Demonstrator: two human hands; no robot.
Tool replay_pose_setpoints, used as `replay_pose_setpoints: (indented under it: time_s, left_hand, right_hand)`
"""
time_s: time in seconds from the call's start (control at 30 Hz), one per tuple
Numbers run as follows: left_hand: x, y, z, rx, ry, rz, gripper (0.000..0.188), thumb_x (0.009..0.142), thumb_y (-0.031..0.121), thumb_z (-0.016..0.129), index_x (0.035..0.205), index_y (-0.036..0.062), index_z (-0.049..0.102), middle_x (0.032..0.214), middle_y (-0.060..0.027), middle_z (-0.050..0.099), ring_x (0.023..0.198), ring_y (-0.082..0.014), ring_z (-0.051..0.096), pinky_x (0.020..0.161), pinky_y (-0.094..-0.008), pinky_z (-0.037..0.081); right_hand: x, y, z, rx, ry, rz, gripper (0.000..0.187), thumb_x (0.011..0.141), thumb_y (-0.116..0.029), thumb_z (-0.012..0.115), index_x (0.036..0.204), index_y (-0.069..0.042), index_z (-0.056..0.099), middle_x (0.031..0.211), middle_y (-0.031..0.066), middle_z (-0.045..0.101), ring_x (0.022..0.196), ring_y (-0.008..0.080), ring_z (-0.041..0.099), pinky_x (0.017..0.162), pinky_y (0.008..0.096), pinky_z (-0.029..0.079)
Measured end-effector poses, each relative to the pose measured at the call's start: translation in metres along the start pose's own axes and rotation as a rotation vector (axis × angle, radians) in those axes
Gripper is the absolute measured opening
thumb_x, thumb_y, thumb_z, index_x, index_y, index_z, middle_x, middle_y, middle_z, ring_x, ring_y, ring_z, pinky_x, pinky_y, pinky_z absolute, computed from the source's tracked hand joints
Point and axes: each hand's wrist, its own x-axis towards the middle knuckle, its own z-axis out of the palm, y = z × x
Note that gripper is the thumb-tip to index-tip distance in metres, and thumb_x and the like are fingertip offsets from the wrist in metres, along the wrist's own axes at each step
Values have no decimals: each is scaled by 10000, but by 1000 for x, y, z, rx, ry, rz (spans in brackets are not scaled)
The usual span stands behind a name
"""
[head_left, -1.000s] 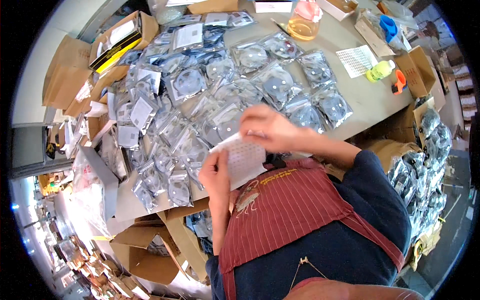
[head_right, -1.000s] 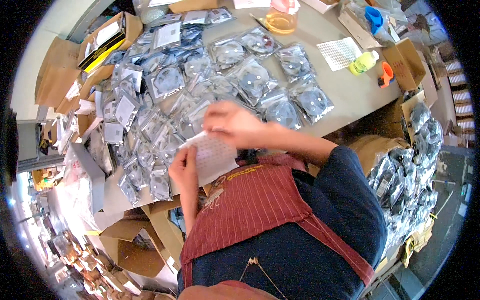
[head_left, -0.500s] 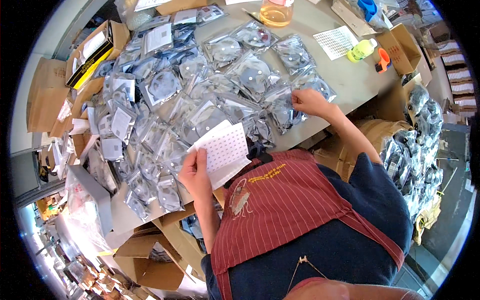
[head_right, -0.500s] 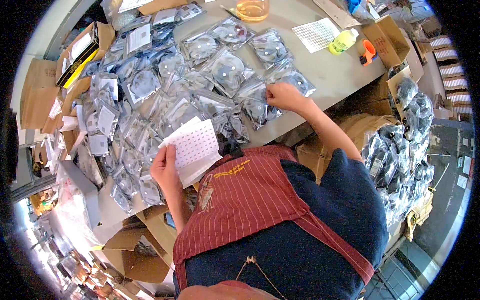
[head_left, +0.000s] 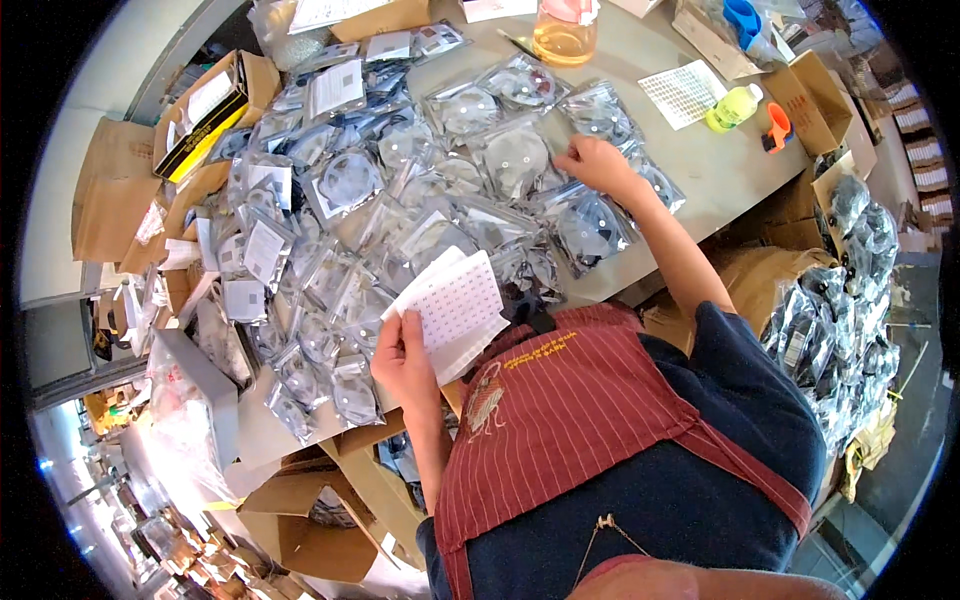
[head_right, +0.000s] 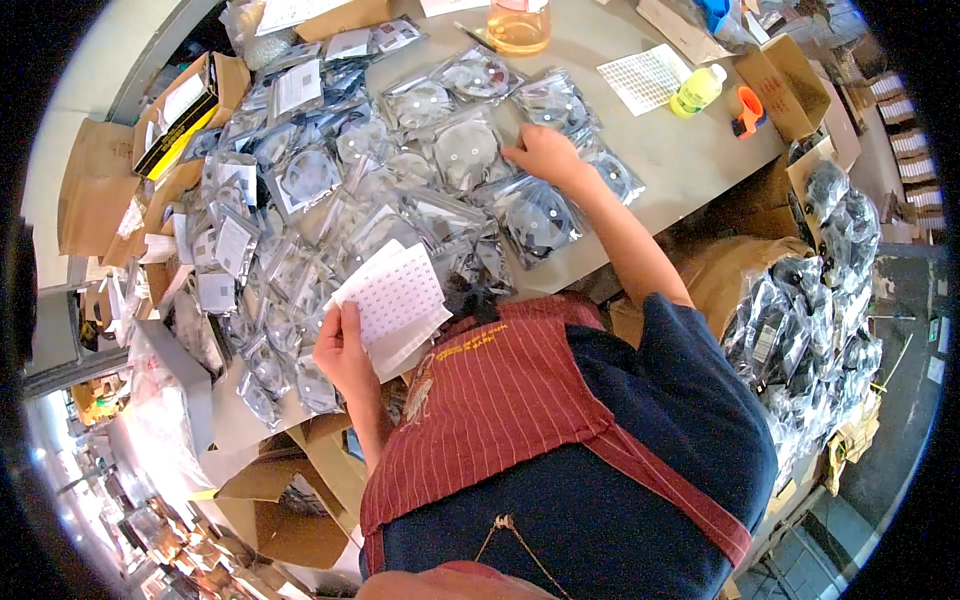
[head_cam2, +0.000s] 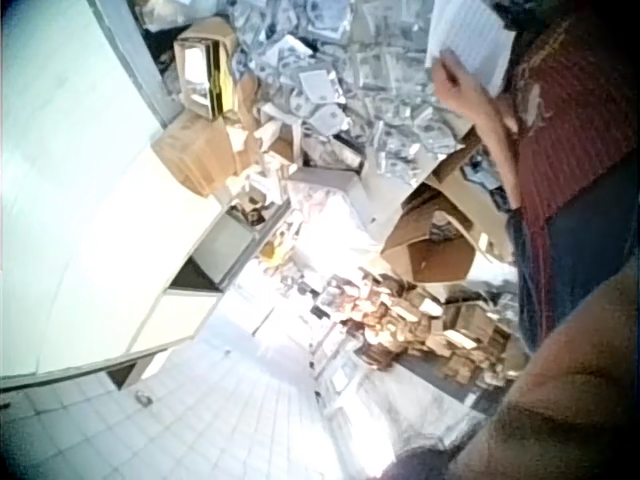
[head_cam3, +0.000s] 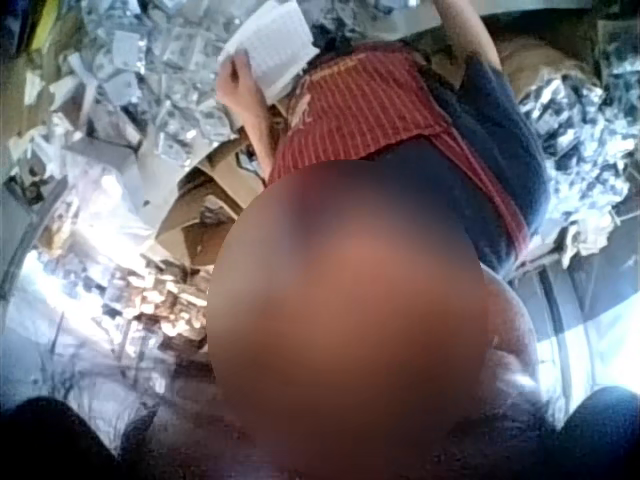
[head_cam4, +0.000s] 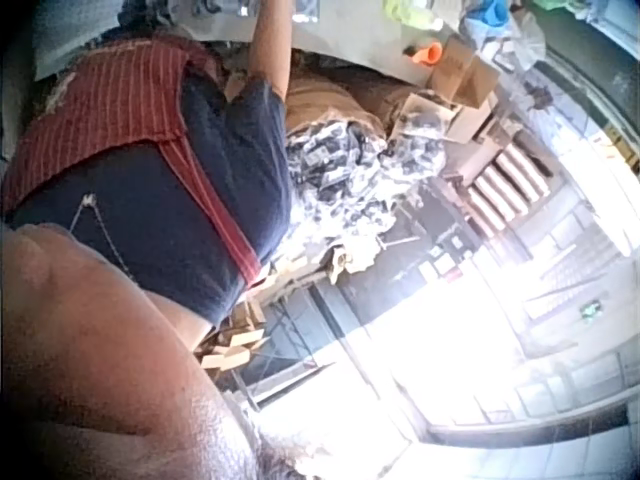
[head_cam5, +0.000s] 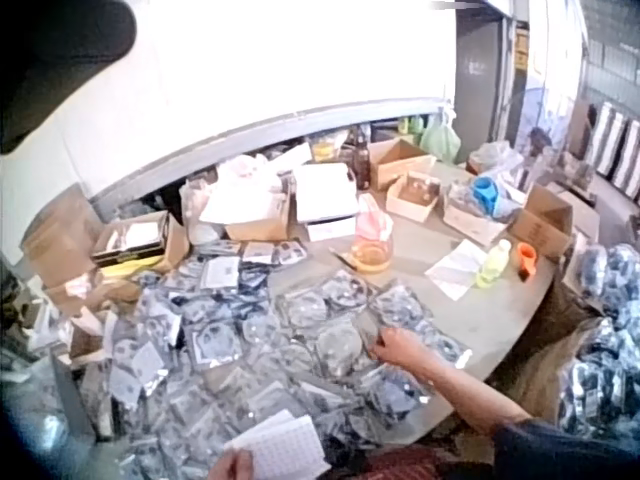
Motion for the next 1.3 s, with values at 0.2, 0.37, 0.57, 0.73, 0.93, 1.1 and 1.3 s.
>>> replay_pose_setpoints:
  time_s: [0.2, 0.37, 0.57, 0.73, 0.93, 1.1, 1.3]
  left_hand:
    - [-3, -8, -5, 4, 1, -25, 221, 944, 119, 647, 1053, -70, 683, 892, -20, 664, 788, -53, 548, 709, -205, 450]
    - [0, -8, 7, -12, -51, -15, 223, 939, 129, 657, 1045, -65, 688, 882, -12, 658, 776, -51, 540, 705, -203, 444]
    - [-5, 7, 15, -49, 56, 12, 200, 948, 139, 645, 984, -53, 687, 843, 11, 641, 742, -46, 511, 669, -202, 411]
    - [-1, -4, -2, -81, 7, 33, 203, 947, 124, 641, 1020, -60, 686, 880, -7, 665, 777, -56, 543, 702, -207, 434]
    - [1, -15, 10, -1, -38, 62, 192, 944, 106, 637, 1034, -57, 685, 873, -7, 662, 792, -55, 549, 714, -209, 445]
    - [1, -4, 25, 122, -35, 108, 154, 932, 91, 657, 991, -50, 674, 881, -36, 657, 804, -71, 536, 728, -230, 450]
    - [-5, 1, 24, 241, -52, 225, 143, 934, 98, 655, 941, -45, 661, 816, 18, 591, 751, -59, 472, 666, -212, 401]
  right_hand:
    - [1, -1, -4, 93, -168, -5, 558, 853, -544, 620, 887, 6, 707, 877, 182, 703, 852, 344, 667, 757, 413, 514]
    - [4, -9, -1, 301, -137, 91, 402, 799, -406, 674, 881, -17, 731, 801, 140, 705, 735, 255, 664, 709, 363, 509]
    - [17, 9, -7, 720, 52, 149, 279, 764, -271, 699, 857, -10, 728, 666, 66, 641, 622, 156, 571, 612, 329, 469]
    - [23, 75, -59, 259, 250, 180, 319, 750, -367, 695, 842, -66, 744, 723, 127, 683, 667, 264, 646, 639, 389, 491]
    - [4, 63, -60, -525, 315, 161, 249, 786, -289, 667, 946, -98, 685, 855, 128, 685, 803, 320, 673, 733, 448, 529]
    - [-61, -80, -49, 323, 196, -488, 188, 832, -85, 684, 998, -32, 611, 940, 117, 628, 900, 300, 619, 802, 388, 498]
    - [-92, -160, -24, 536, 18, -836, 250, 802, -106, 731, 1007, -63, 594, 1020, 110, 621, 983, 320, 592, 871, 392, 469]
